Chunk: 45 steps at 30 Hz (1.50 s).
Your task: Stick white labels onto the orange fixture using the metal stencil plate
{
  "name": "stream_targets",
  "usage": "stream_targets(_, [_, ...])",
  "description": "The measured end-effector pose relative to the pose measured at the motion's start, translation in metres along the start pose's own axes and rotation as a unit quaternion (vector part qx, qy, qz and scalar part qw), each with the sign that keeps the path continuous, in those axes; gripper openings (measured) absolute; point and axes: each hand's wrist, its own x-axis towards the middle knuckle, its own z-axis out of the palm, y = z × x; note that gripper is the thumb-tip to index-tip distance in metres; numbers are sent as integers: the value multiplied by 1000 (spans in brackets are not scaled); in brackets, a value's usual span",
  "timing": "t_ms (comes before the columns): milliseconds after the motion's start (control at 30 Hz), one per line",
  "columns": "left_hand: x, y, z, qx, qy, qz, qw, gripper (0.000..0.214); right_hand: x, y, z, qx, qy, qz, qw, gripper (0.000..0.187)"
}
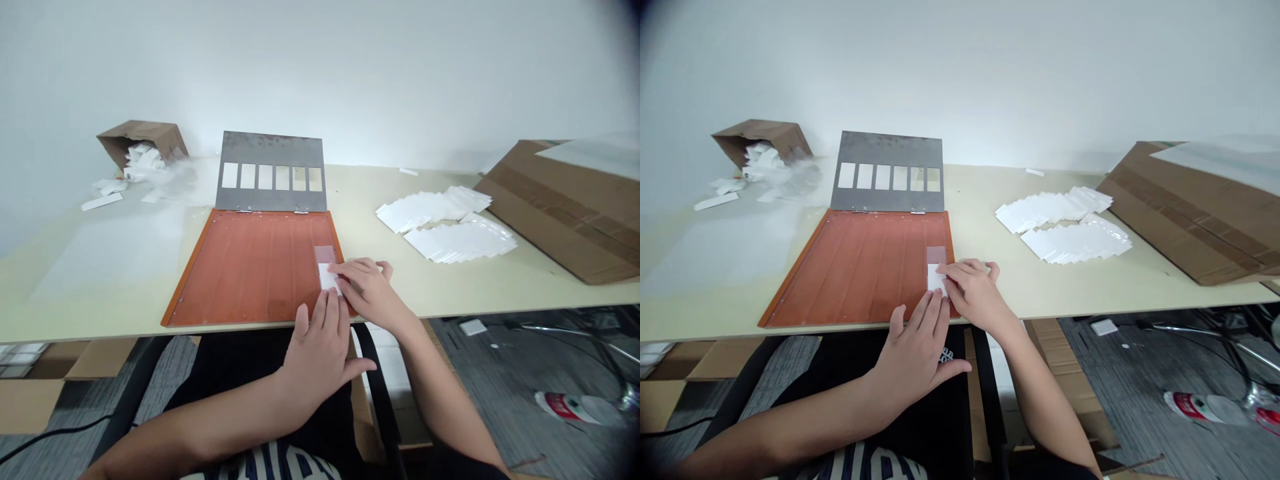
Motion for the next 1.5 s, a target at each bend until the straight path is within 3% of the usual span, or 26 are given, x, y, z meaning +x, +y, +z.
stream_targets(333, [4,-6,-1,-35,-1,12,999,86,3,2,-7,7,-25,1,1000,42])
stream_targets(467, [6,-11,-2,-51,-2,24,998,86,21,7,-12,10,-30,-5,999,36])
stream_targets(700, [5,-9,0,-44,-6,16,999,83,52,15,-4,-75,-37,10,996,38])
stream_targets(833, [4,-7,2,-31,10,14,999,82,49,14,-1,-64,-9,-8,998,32])
stream_targets(1000, [3,-6,1,-19,24,14,999,81,46,11,-3,37,21,-18,999,15])
stream_targets(1167, [4,-8,2,-18,20,14,1000,81,39,14,-3,120,50,-18,991,21])
stream_targets(1300, [4,-8,3,-19,18,17,1000,82,32,19,-1,106,72,-34,991,8])
stream_targets(1500, [3,-8,3,-26,22,20,999,81,22,15,-2,47,56,-81,994,22])
